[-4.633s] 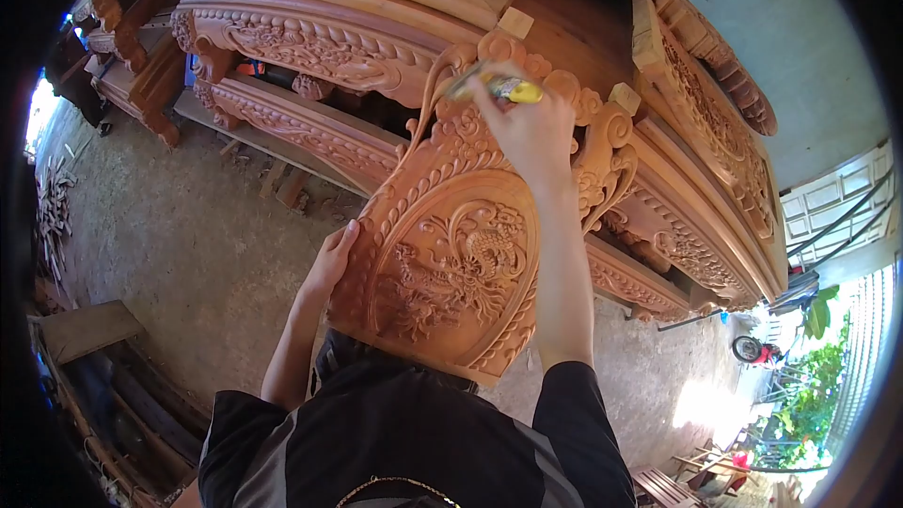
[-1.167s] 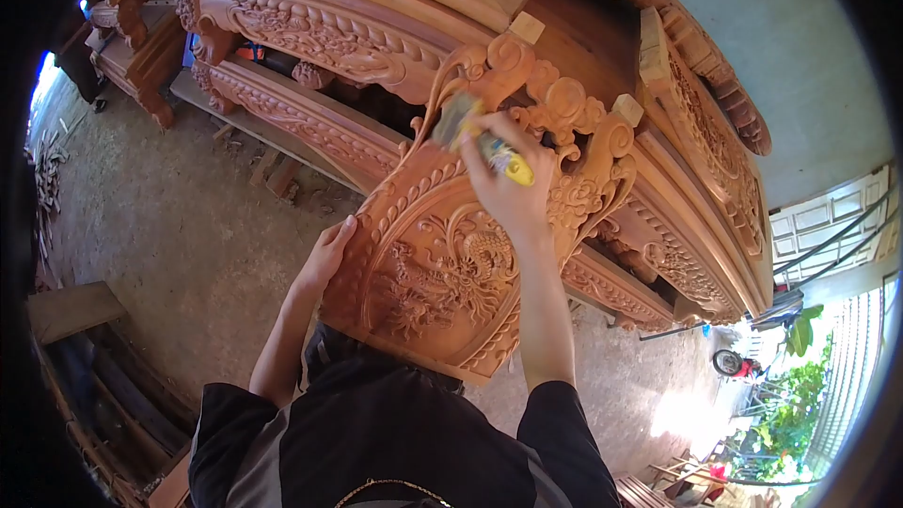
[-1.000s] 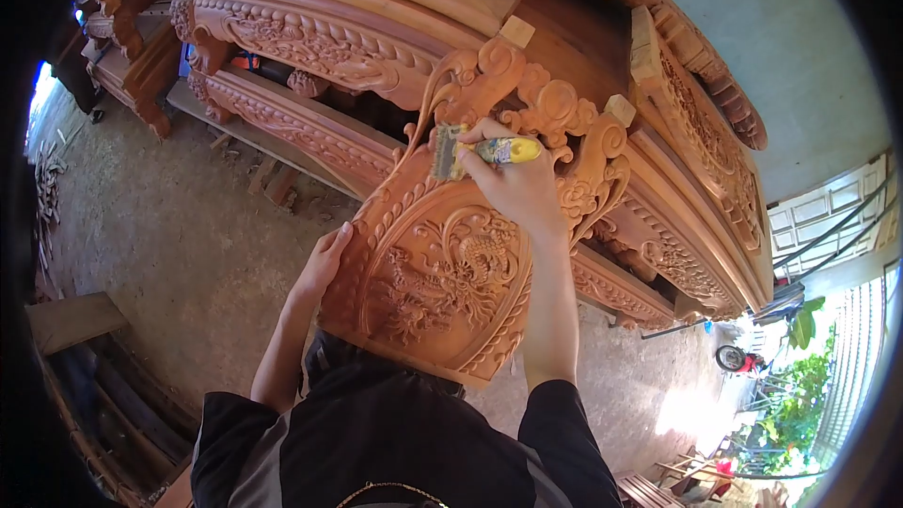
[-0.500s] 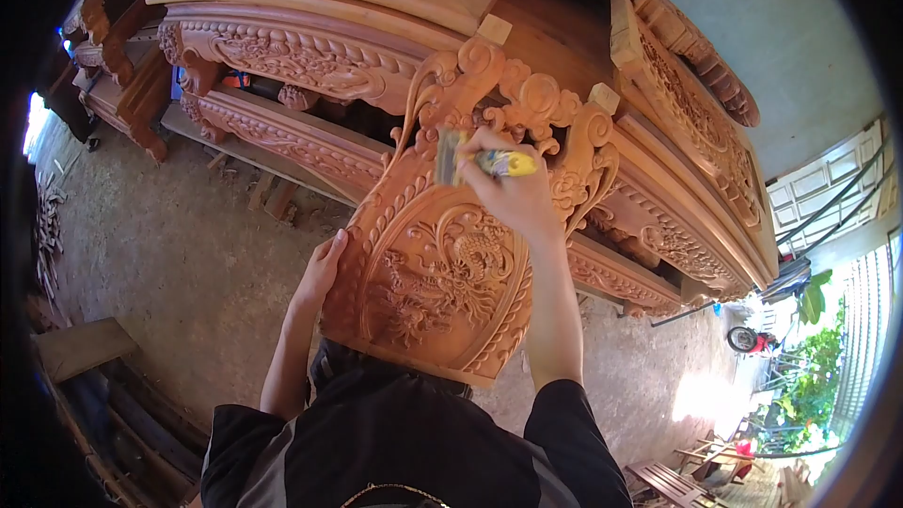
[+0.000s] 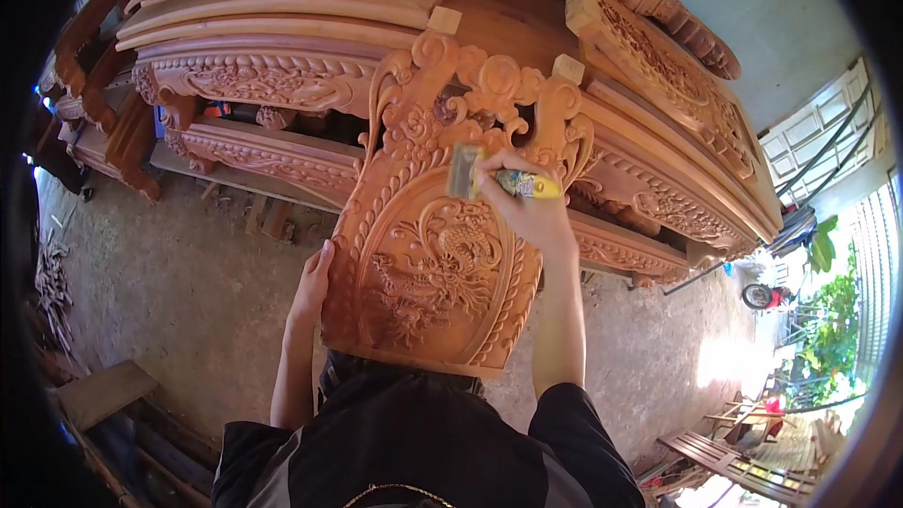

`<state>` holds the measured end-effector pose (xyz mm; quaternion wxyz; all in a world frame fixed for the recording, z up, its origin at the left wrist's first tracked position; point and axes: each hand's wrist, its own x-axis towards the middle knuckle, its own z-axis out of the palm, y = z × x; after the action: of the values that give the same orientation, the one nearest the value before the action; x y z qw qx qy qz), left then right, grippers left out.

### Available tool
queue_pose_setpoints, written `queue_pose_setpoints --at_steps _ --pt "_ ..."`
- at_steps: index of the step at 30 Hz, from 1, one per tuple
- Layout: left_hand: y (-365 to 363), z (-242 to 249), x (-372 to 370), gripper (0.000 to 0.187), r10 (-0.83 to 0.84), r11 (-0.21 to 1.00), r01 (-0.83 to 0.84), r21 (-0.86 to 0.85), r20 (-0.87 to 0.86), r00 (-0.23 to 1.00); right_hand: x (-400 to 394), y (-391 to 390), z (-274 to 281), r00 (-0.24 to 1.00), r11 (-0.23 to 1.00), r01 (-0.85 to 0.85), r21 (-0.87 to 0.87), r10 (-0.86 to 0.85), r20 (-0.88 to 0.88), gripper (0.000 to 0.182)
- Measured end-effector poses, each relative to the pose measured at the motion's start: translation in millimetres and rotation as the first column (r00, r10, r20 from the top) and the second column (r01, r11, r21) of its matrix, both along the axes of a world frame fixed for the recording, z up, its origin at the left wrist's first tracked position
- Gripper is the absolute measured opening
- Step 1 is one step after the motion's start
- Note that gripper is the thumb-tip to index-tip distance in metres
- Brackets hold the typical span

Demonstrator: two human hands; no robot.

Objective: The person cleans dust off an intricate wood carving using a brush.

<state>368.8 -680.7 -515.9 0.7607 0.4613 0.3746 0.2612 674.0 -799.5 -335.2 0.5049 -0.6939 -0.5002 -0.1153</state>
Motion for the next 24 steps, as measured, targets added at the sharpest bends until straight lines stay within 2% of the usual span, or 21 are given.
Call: queue_pose_setpoints --at_steps 2,3,4,6,7,10,11,14,15,16,18,19,20,22,23,24 --pt "0 0 -1 0.050 0.002 1.000 -0.002 0.009 0.008 1.000 9 -16 4 0.976 0.969 -0.190 -0.159 0.169 -0.135 0.005" --pt "-1 3 0 0.051 0.003 1.000 -0.003 0.028 0.000 1.000 13 -18 1 0.982 0.993 -0.036 -0.115 0.014 -0.190 0.008" --pt "-1 4 -1 0.051 0.005 0.999 -0.005 0.047 -0.008 1.000 15 -19 0 0.981 0.993 -0.028 -0.112 0.006 -0.195 0.008" --pt "-1 2 -4 0.051 -0.015 0.999 0.016 0.034 -0.035 0.999 16 -22 5 0.986 0.992 0.129 -0.002 -0.128 0.107 0.010" --pt "1 2 -4 0.050 -0.025 0.999 0.026 0.020 -0.055 0.998 15 -24 7 0.985 0.991 0.135 0.003 -0.135 0.104 0.010" --pt "-2 7 0 0.049 0.024 0.999 -0.022 0.043 -0.058 0.998 9 -40 10 0.992 0.972 -0.039 -0.230 0.009 -0.130 0.008" --pt "-2 7 1 0.049 0.011 0.999 -0.009 0.047 -0.063 0.998 11 -37 6 0.994 0.991 0.102 -0.089 -0.105 -0.023 0.009" --pt "2 -2 -3 0.048 -0.004 0.998 0.009 0.054 -0.086 0.996 26 -44 -5 0.996 0.998 0.061 -0.018 -0.062 -0.060 0.010" --pt "5 -9 -5 0.048 0.000 0.999 0.005 0.052 -0.101 0.995 32 -55 -5 0.927 0.961 -0.165 -0.224 0.073 -0.367 0.011" --pt "7 -16 -7 0.048 0.004 0.999 0.002 0.048 -0.118 0.993 34 -62 -8 0.927 0.962 -0.160 -0.222 0.069 -0.370 0.011" --pt "6 -8 -5 0.048 0.004 0.999 0.002 0.048 -0.113 0.994 31 -68 -2 0.946 0.969 -0.166 -0.185 0.104 -0.307 0.012" --pt "4 -4 -4 0.048 0.012 0.999 -0.008 0.043 -0.104 0.994 29 -69 2 0.961 0.995 -0.010 -0.098 -0.018 -0.275 0.013" --pt "0 3 -1 0.048 0.006 0.999 -0.002 0.041 -0.107 0.994 32 -70 0 0.960 0.995 -0.004 -0.100 -0.024 -0.278 0.013" --pt "-5 18 5 0.047 0.069 0.997 -0.065 0.050 -0.082 0.994 42 -76 -5 0.985 0.982 0.166 -0.088 -0.169 -0.023 0.013" --pt "-6 21 7 0.047 0.067 0.997 -0.063 0.052 -0.081 0.994 43 -84 -10 0.938 0.988 -0.069 -0.138 0.017 -0.346 0.011" --pt "-6 23 7 0.047 0.078 0.996 -0.075 0.037 -0.083 0.993 46 -90 -12 0.938 0.988 -0.067 -0.136 0.015 -0.346 0.011"
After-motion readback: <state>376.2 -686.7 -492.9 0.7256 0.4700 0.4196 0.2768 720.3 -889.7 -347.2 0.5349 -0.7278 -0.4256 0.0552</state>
